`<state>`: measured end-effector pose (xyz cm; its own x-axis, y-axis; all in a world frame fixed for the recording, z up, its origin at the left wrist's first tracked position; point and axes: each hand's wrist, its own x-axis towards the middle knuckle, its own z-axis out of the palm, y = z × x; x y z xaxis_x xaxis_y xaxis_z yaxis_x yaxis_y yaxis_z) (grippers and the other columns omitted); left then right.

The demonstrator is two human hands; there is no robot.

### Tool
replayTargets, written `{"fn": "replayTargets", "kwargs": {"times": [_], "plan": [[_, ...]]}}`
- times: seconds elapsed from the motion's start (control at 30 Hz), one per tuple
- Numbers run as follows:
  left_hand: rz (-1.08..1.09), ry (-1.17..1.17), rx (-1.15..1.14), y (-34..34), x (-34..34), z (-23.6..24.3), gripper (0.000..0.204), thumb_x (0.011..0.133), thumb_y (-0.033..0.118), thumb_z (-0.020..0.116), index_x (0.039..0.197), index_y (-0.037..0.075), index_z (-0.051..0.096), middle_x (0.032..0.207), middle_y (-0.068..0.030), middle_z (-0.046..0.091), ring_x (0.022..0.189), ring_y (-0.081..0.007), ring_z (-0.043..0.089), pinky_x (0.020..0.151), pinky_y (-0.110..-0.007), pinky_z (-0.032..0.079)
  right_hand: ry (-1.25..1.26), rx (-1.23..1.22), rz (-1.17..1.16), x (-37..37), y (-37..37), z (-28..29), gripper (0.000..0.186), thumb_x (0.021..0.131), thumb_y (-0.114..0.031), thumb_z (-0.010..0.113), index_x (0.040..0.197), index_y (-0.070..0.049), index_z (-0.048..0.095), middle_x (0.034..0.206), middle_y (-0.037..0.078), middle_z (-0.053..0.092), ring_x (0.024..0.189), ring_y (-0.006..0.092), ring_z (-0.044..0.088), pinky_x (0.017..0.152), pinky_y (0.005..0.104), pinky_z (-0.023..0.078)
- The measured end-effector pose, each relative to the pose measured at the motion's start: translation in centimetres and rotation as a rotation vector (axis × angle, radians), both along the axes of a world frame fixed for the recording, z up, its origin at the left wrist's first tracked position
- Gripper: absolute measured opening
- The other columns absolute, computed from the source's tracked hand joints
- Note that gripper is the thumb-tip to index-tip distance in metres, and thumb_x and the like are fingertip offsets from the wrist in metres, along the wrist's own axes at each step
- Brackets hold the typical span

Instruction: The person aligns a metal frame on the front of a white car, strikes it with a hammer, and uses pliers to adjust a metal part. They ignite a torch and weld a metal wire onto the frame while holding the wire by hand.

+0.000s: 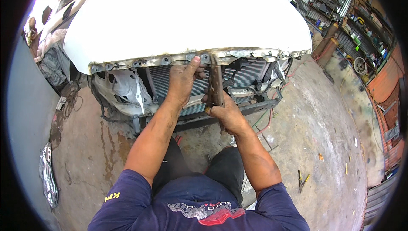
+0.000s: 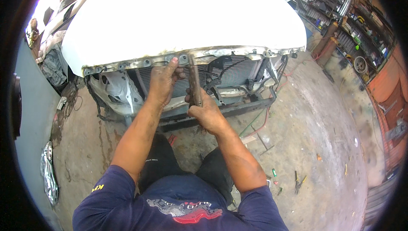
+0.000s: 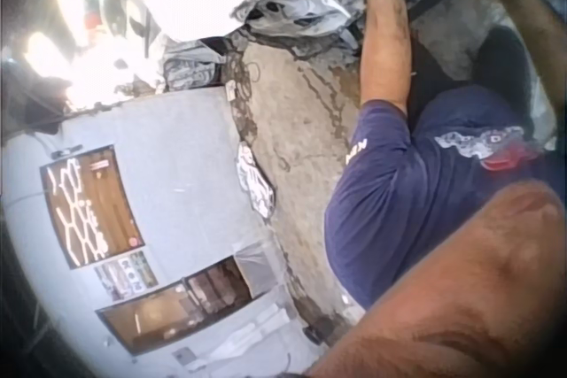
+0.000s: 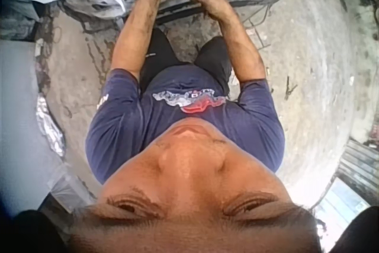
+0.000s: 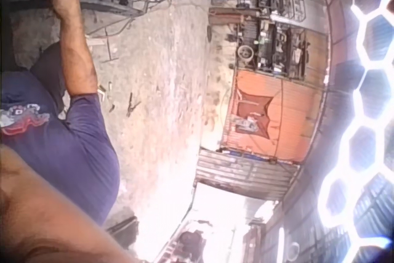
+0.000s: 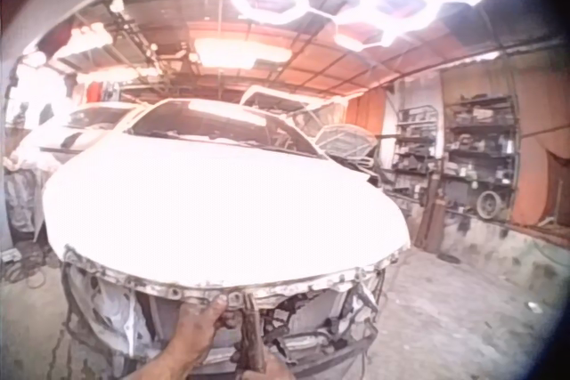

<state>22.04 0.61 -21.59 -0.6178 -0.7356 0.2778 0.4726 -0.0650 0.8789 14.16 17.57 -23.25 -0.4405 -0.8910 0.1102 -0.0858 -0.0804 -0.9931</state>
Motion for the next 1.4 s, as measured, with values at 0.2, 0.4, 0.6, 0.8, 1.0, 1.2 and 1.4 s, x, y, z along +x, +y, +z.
{"fn": "replayTargets", "kwargs": {"times": [0.2, 0.4, 0.6, 0.8, 1.0, 1.2, 1.4], "plan": [[-0.011, 0.006, 0.002, 0.1, -0.2, 0.1, 0.042, 0.101, 0.035, 0.073, 0.092, -0.006, 0.073, 0.086, -0.0130, 0.069, 0.077, -0.0199, 0.067, 0.075, -0.035, 0.058, 0.170, 0.060, -0.049, -0.8, 0.1, -0.4, 0.054, 0.075, -0.004, 0.067, 0.128, 0.001, 0.056, 0.100, 0.006, 0.060, 0.092, 0.0176, 0.059, 0.082, 0.0324, 0.050], [-0.015, -0.029, 0.000, -0.2, 0.0, 0.1, 0.042, 0.101, 0.036, 0.074, 0.095, -0.006, 0.072, 0.089, -0.0143, 0.070, 0.079, -0.0214, 0.068, 0.076, -0.035, 0.057, 0.288, 0.119, -0.058, -1.9, 0.7, 0.2, 0.055, 0.078, -0.009, 0.069, 0.130, 0.002, 0.056, 0.103, 0.011, 0.063, 0.097, 0.0243, 0.062, 0.090, 0.0379, 0.051], [-0.026, 0.032, 0.137, -1.0, 1.6, 0.2, 0.042, 0.099, 0.036, 0.076, 0.105, -0.005, 0.071, 0.093, -0.0124, 0.070, 0.086, -0.0214, 0.068, 0.079, -0.037, 0.056, 0.379, 0.129, -0.044, -2.5, 1.1, 0.2, 0.063, 0.079, -0.005, 0.065, 0.140, 0.003, 0.051, 0.123, 0.017, 0.064, 0.116, 0.0279, 0.062, 0.103, 0.0375, 0.048], [0.005, -0.007, 0.061, -1.4, 2.0, 0.5, 0.039, 0.099, 0.036, 0.075, 0.108, -0.002, 0.071, 0.094, -0.0104, 0.070, 0.086, -0.0210, 0.068, 0.078, -0.037, 0.056, 0.357, 0.143, -0.010, -1.5, 0.7, 0.5, 0.062, 0.081, -0.009, 0.065, 0.140, 0.002, 0.050, 0.125, 0.020, 0.063, 0.116, 0.0306, 0.062, 0.102, 0.0393, 0.048], [0.004, 0.016, 0.081, -1.1, 1.9, 0.6, 0.038, 0.099, 0.036, 0.075, 0.107, -0.001, 0.071, 0.093, -0.0098, 0.070, 0.085, -0.0205, 0.068, 0.077, -0.037, 0.057, 0.278, 0.119, 0.024, -0.6, -0.2, 0.3, 0.059, 0.080, -0.008, 0.065, 0.138, -0.001, 0.053, 0.117, 0.011, 0.061, 0.107, 0.0224, 0.060, 0.094, 0.0358, 0.050], [0.011, 0.022, 0.102, -0.6, 1.8, 0.6, 0.038, 0.100, 0.037, 0.074, 0.108, -0.001, 0.071, 0.091, -0.0088, 0.069, 0.086, -0.0194, 0.067, 0.079, -0.036, 0.056, 0.362, 0.161, -0.029, -0.1, -0.5, 0.1, 0.060, 0.080, -0.008, 0.065, 0.138, 0.000, 0.052, 0.114, 0.013, 0.062, 0.108, 0.0246, 0.061, 0.096, 0.0369, 0.050], [0.042, 0.028, 0.085, -0.5, 1.7, 0.8, 0.038, 0.101, 0.034, 0.073, 0.103, -0.004, 0.072, 0.087, -0.0101, 0.069, 0.080, -0.0187, 0.068, 0.074, -0.034, 0.057, 0.320, 0.095, -0.048, 1.0, -1.3, -0.4, 0.053, 0.078, -0.008, 0.065, 0.129, 0.000, 0.053, 0.104, 0.011, 0.060, 0.098, 0.0229, 0.059, 0.089, 0.0367, 0.049]]}}
